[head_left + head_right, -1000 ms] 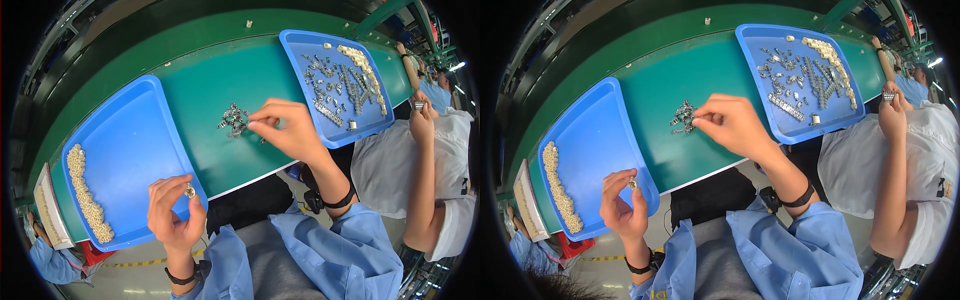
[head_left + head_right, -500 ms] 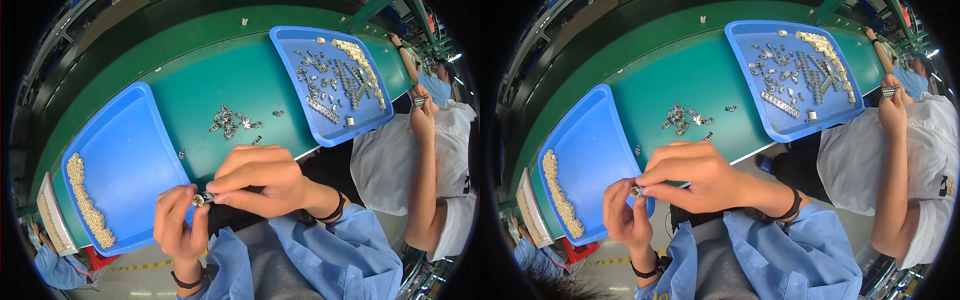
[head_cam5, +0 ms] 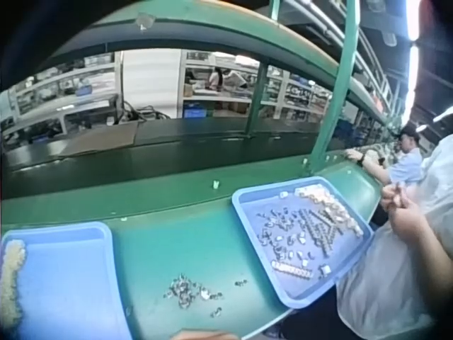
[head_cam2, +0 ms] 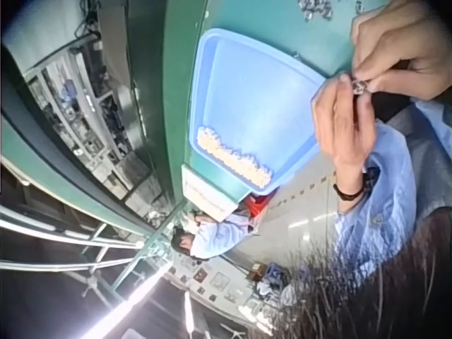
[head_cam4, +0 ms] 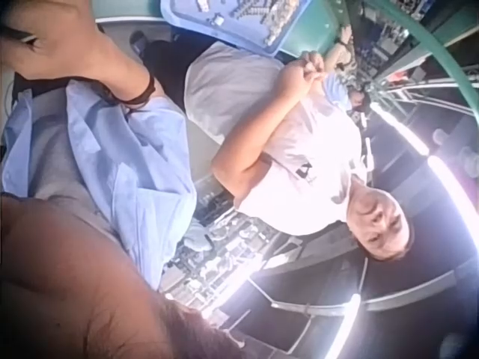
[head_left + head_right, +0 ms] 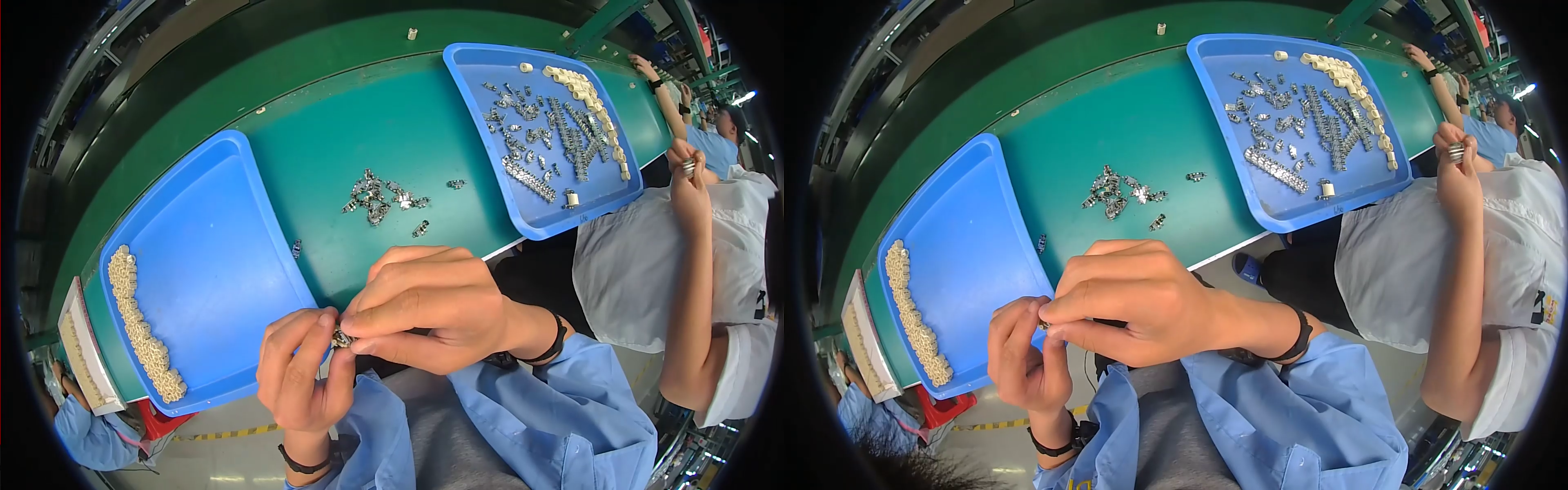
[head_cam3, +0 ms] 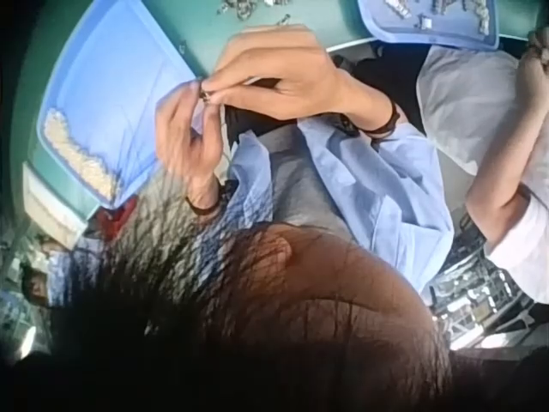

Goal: The person assembles components by hand by picking up a white plastic piece and a metal part, joining them together, and placing the finished assembly into a blue tray.

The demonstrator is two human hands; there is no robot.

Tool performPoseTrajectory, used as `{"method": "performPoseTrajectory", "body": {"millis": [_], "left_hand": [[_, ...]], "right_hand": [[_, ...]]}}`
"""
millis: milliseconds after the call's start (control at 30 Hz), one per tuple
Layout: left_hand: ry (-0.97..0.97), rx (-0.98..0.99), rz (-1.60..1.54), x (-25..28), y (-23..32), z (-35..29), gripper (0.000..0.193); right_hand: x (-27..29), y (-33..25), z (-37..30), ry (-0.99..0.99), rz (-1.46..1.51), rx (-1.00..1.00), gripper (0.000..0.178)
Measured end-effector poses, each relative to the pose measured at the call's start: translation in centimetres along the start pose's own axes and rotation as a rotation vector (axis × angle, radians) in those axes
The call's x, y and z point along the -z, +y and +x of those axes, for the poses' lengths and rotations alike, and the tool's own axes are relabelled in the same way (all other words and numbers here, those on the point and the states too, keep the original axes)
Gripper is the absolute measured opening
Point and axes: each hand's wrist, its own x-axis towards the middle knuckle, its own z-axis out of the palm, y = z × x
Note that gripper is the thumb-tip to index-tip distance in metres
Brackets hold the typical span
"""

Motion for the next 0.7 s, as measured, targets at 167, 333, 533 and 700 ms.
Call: {"method": "performPoseTrajectory", "body": {"millis": [167,333,533,700], "left_hand": [[-0.002,-0.027,0.018,-0.1,-0.1,0.2,0.038],[-0.021,-0.037,0.013,0.0,-0.2,0.3,0.037],[-0.022,-0.021,-0.019,-0.3,0.1,0.7,0.032],[-0.077,0.181,-0.020,-1.1,-0.8,0.9,0.026]], "right_hand": [[-0.9,0.3,0.1,0.092,-0.047,0.070,0.018],[-0.7,0.4,0.2,0.083,-0.039,0.081,0.019],[-0.2,0.7,0.0,0.018,-0.107,0.124,0.027],[0.1,1.0,-0.9,-0.114,-0.315,0.088,0.038]]}}
